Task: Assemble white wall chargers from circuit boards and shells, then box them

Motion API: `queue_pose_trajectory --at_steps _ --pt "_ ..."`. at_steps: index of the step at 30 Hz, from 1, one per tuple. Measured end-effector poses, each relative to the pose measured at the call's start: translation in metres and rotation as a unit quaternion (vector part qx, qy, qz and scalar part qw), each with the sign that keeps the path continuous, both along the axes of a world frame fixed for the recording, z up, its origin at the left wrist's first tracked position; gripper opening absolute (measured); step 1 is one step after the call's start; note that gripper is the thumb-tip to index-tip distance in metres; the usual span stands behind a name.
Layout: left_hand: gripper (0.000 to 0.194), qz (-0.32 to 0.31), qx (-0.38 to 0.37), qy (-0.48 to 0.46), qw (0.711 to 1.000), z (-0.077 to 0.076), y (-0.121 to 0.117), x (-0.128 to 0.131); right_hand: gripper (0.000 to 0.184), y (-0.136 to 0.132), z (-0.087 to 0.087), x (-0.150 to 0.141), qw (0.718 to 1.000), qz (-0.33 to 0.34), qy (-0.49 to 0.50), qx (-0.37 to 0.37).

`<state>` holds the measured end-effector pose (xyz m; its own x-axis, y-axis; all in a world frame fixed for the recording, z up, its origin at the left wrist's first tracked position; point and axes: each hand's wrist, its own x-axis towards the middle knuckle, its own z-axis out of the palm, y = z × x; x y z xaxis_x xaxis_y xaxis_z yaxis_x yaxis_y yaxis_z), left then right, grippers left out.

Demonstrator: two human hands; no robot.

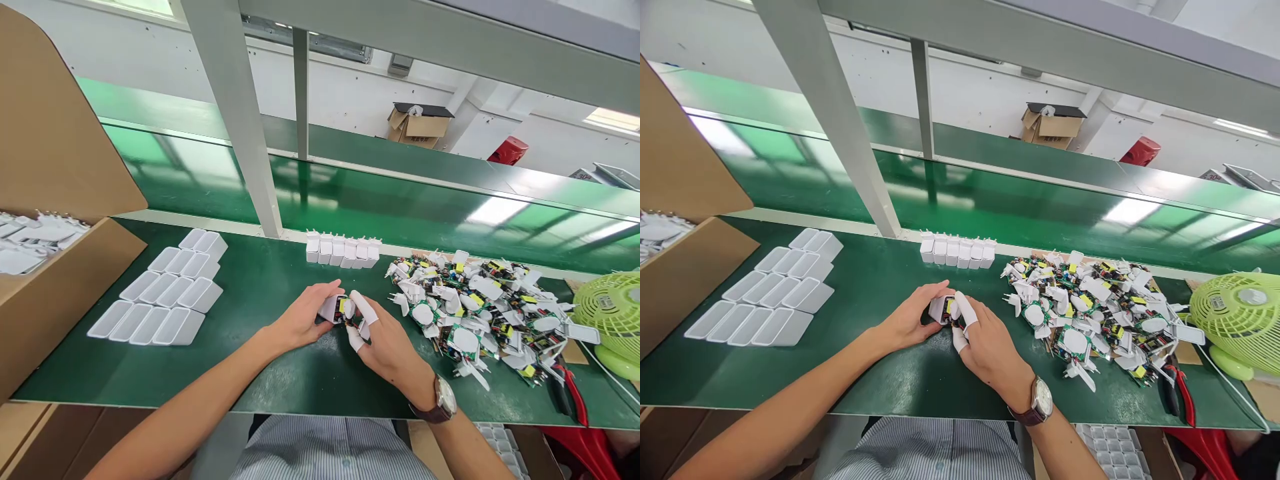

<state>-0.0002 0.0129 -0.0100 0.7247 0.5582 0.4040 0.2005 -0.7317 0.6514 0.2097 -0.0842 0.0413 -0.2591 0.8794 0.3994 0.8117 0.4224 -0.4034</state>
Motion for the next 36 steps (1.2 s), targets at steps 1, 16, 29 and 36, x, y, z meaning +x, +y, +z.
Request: queue_pose_trajectory --at_steps 1,16,29,36 --pt "0.087 0.0 -0.002 0.0 1.0 -0.0003 0.0 0.0002 0.074 0.0002 -0.0009 0.0003 1.0 0.0 0.003 -0.001" --pt "0.088 0.01 -0.027 0.01 1.0 -0.0008 0.001 0.001 0.075 0.0024 0.0008 0.0009 1.0 0.007 -0.006 0.003" --pt "0.086 0.017 -0.04 0.009 0.999 -0.0006 0.0008 0.0016 0.072 0.003 -0.002 0.0057 1.0 0.009 0.003 -0.03" --pt "0.086 0.02 -0.04 0.005 0.999 -0.0001 0.0011 0.0019 0.074 0.0036 -0.0024 0.0048 1.0 0.008 -0.002 -0.024"
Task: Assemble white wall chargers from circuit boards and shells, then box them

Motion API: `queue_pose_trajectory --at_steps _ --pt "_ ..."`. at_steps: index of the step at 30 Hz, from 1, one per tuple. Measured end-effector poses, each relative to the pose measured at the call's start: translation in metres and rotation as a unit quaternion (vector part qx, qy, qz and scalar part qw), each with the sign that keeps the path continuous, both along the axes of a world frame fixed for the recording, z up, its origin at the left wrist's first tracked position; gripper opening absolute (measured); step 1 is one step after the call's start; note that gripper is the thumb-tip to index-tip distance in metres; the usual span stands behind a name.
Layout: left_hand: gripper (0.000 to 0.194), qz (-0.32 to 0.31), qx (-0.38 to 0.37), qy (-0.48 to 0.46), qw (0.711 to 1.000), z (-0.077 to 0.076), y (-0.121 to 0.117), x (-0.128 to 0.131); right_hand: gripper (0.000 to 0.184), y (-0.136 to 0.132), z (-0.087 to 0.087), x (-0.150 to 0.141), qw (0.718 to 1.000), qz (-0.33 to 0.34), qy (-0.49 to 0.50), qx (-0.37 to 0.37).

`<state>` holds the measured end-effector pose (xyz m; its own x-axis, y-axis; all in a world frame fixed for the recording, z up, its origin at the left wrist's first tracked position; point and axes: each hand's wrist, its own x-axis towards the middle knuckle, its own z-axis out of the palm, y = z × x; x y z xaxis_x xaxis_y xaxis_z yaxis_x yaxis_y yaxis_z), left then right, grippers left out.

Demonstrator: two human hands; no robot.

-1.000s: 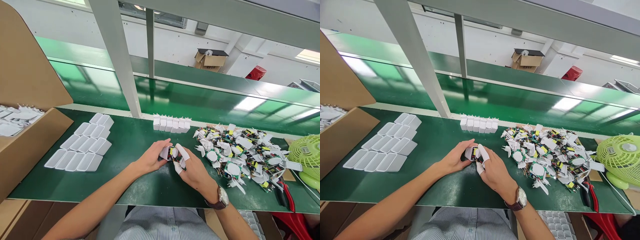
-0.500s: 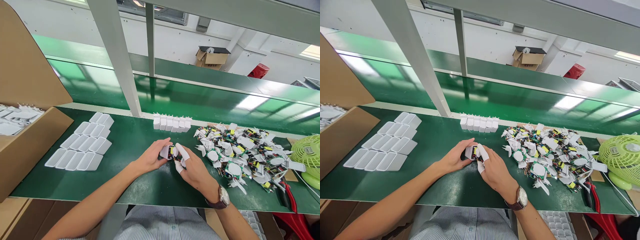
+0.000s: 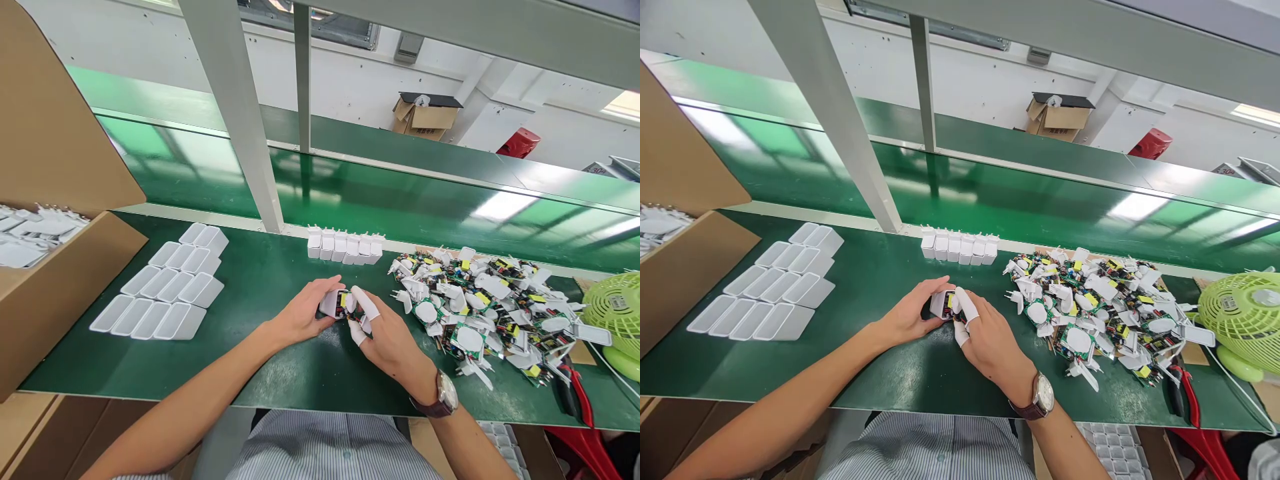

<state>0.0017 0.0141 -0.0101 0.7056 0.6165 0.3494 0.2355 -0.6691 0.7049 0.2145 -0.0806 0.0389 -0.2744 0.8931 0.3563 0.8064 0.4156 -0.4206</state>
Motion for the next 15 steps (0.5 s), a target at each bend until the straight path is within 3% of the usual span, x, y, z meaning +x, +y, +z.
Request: queue_pose_trajectory --at_steps 4,8,11,15 --pt "0.087 -0.007 -0.01 -0.004 1.0 -0.002 0.0 0.0 0.074 0.001 -0.004 -0.002 1.0 0.007 0.005 -0.008" --pt "0.084 -0.035 -0.05 0.03 0.998 0.002 -0.004 -0.002 0.061 0.004 -0.004 -0.005 1.0 0.005 0.006 -0.009" --pt "0.067 -0.057 -0.055 0.029 0.996 0.009 -0.004 -0.004 0.049 0.005 -0.002 -0.002 0.999 -0.004 0.042 0.001" --pt "0.045 -0.022 -0.056 -0.014 0.998 0.01 0.003 -0.006 0.038 0.008 -0.007 0.005 0.995 0.015 0.097 0.002"
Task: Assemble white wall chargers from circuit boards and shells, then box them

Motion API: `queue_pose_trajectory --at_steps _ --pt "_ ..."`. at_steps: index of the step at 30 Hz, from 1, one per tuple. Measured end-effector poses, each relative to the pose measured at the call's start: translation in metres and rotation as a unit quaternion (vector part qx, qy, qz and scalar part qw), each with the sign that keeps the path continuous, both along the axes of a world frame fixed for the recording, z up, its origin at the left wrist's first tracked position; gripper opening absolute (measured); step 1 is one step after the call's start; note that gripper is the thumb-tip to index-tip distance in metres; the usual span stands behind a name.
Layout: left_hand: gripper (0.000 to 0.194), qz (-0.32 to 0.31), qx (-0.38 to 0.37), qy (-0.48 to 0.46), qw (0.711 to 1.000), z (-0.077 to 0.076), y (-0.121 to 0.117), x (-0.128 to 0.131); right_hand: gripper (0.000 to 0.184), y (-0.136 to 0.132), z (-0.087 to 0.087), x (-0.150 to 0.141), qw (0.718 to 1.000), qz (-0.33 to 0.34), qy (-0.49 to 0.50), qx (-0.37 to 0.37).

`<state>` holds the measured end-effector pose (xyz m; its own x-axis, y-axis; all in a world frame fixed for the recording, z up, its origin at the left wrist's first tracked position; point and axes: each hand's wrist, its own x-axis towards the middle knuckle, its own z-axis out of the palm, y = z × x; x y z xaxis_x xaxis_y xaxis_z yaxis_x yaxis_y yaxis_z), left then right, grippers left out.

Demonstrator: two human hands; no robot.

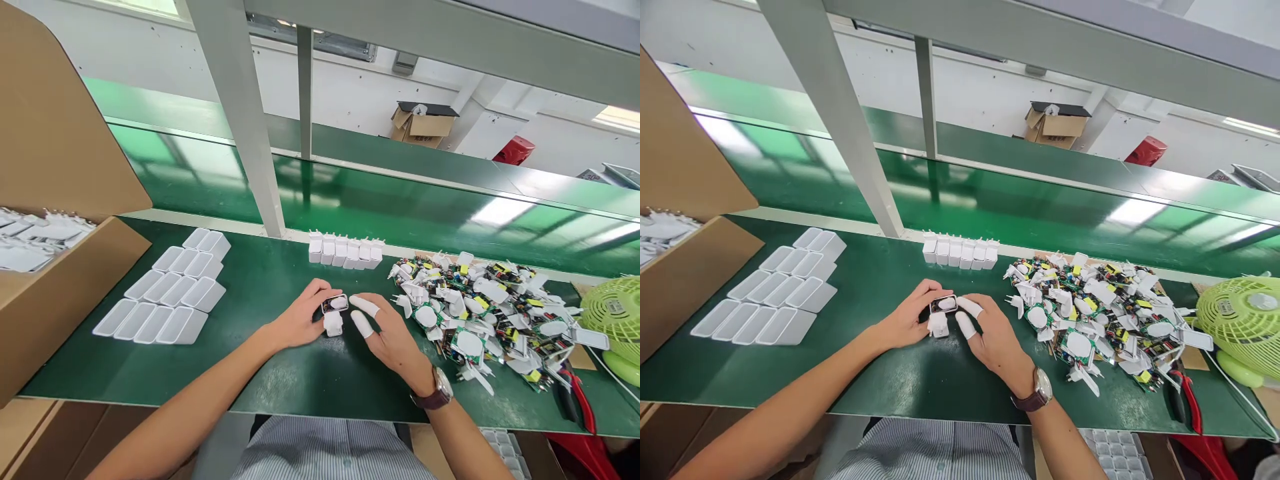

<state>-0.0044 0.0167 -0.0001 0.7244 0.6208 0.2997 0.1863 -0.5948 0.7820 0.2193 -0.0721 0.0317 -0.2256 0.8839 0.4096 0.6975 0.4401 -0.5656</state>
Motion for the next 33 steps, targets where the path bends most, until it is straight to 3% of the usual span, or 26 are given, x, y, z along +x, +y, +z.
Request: queue_pose_trajectory --at_steps 3,7,12,18,25,30,33 --pt "0.046 0.017 -0.08 -0.004 0.997 -0.004 0.005 -0.001 0.042 0.008 -0.01 0.001 0.998 0.048 -0.025 -0.009" --pt "0.063 -0.001 -0.177 -0.058 0.983 -0.002 0.006 -0.001 0.043 0.02 -0.027 -0.002 0.996 0.075 -0.043 0.007" --pt "0.069 0.011 -0.206 -0.071 0.976 0.008 0.001 -0.001 0.037 0.027 -0.038 -0.004 0.996 0.082 -0.019 0.029" --pt "0.102 0.023 -0.129 -0.072 0.989 0.003 -0.001 0.0 0.039 0.024 -0.036 -0.007 0.997 0.051 0.029 0.056" --pt "0.093 0.06 -0.041 -0.065 0.995 0.001 -0.001 0.006 0.039 0.024 -0.044 -0.007 0.996 0.059 0.044 0.044" --pt "0.111 0.059 0.009 -0.113 0.992 0.0 0.001 0.003 0.041 0.023 -0.038 -0.005 0.995 0.059 0.065 0.048" --pt "0.096 0.069 0.034 -0.119 0.99 0.0 0.001 0.005 0.043 0.02 -0.043 -0.006 0.997 0.072 0.024 0.013"
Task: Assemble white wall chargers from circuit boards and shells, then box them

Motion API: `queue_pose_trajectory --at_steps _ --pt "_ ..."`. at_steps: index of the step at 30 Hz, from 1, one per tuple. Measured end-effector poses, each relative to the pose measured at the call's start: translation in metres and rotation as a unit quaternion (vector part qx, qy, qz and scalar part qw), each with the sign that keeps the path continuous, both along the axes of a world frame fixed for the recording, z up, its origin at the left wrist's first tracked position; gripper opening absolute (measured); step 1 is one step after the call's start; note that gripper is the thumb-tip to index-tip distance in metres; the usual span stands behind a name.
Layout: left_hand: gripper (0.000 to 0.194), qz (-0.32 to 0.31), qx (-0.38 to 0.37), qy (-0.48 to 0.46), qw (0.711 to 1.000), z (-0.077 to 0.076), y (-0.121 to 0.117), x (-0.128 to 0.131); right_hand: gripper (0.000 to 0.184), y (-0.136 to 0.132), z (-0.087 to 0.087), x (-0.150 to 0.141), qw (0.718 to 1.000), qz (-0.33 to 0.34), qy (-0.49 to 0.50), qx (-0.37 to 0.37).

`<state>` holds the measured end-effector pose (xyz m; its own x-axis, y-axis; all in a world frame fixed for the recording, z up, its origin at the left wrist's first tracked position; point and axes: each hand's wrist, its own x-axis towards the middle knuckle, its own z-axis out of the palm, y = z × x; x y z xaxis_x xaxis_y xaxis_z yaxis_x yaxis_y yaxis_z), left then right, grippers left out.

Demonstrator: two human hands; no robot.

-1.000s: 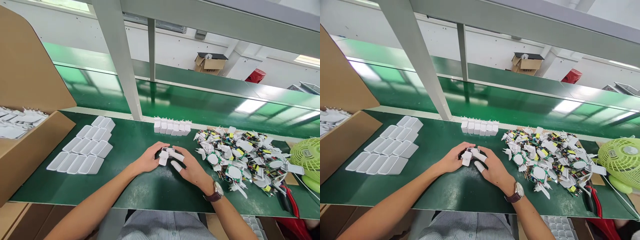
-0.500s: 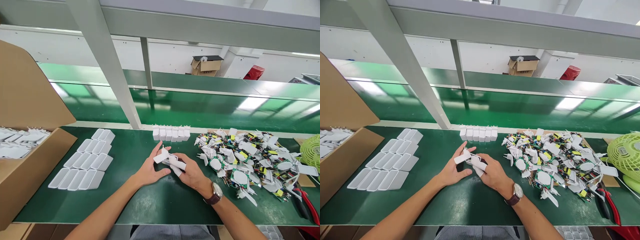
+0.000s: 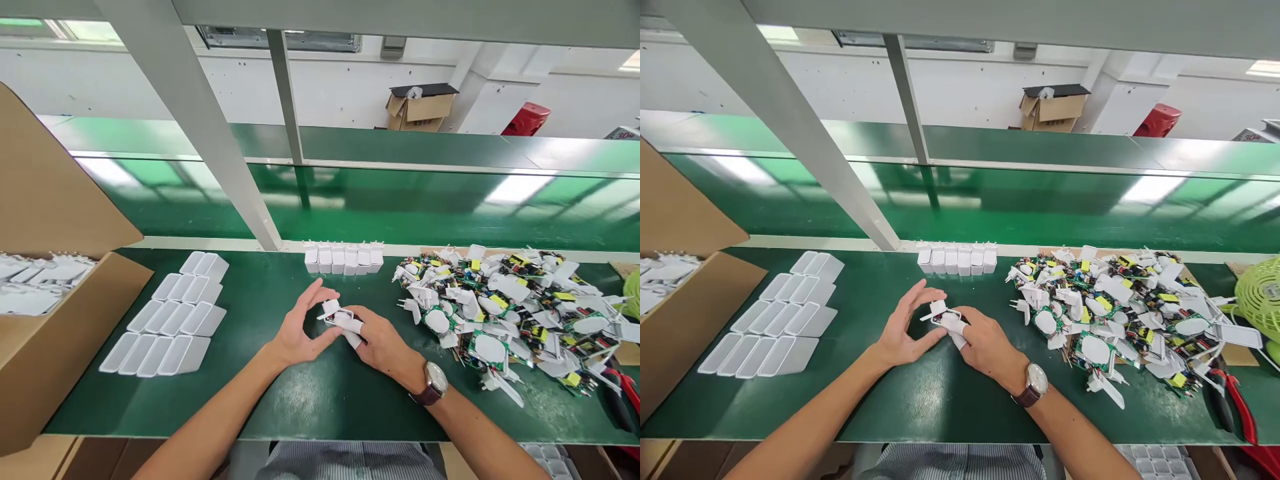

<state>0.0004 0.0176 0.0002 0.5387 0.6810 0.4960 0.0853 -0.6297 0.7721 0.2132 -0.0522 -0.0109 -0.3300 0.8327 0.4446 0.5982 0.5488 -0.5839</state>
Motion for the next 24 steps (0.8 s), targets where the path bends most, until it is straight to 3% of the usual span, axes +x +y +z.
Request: queue_pose_trajectory --at_steps 3,8,16,21,24 --pt "0.08 0.024 -0.011 -0.005 1.0 0.0 -0.001 0.003 0.044 -0.005 -0.006 -0.002 0.999 -0.022 -0.022 -0.027" --pt "0.074 0.023 -0.027 -0.013 0.999 0.0 -0.002 0.005 0.037 -0.009 -0.007 -0.005 0.998 -0.057 -0.035 -0.022" --pt "0.076 0.014 -0.033 0.014 0.999 -0.002 0.001 -0.002 0.046 -0.003 0.003 0.0 0.997 -0.012 -0.004 -0.073" --pt "0.079 0.014 -0.051 0.028 0.998 -0.005 0.005 -0.005 0.051 0.001 0.002 0.01 0.98 0.027 0.15 -0.126" --pt "0.077 0.016 -0.062 0.037 0.997 -0.005 0.007 -0.006 0.051 0.003 -0.001 0.01 0.973 0.029 0.186 -0.133"
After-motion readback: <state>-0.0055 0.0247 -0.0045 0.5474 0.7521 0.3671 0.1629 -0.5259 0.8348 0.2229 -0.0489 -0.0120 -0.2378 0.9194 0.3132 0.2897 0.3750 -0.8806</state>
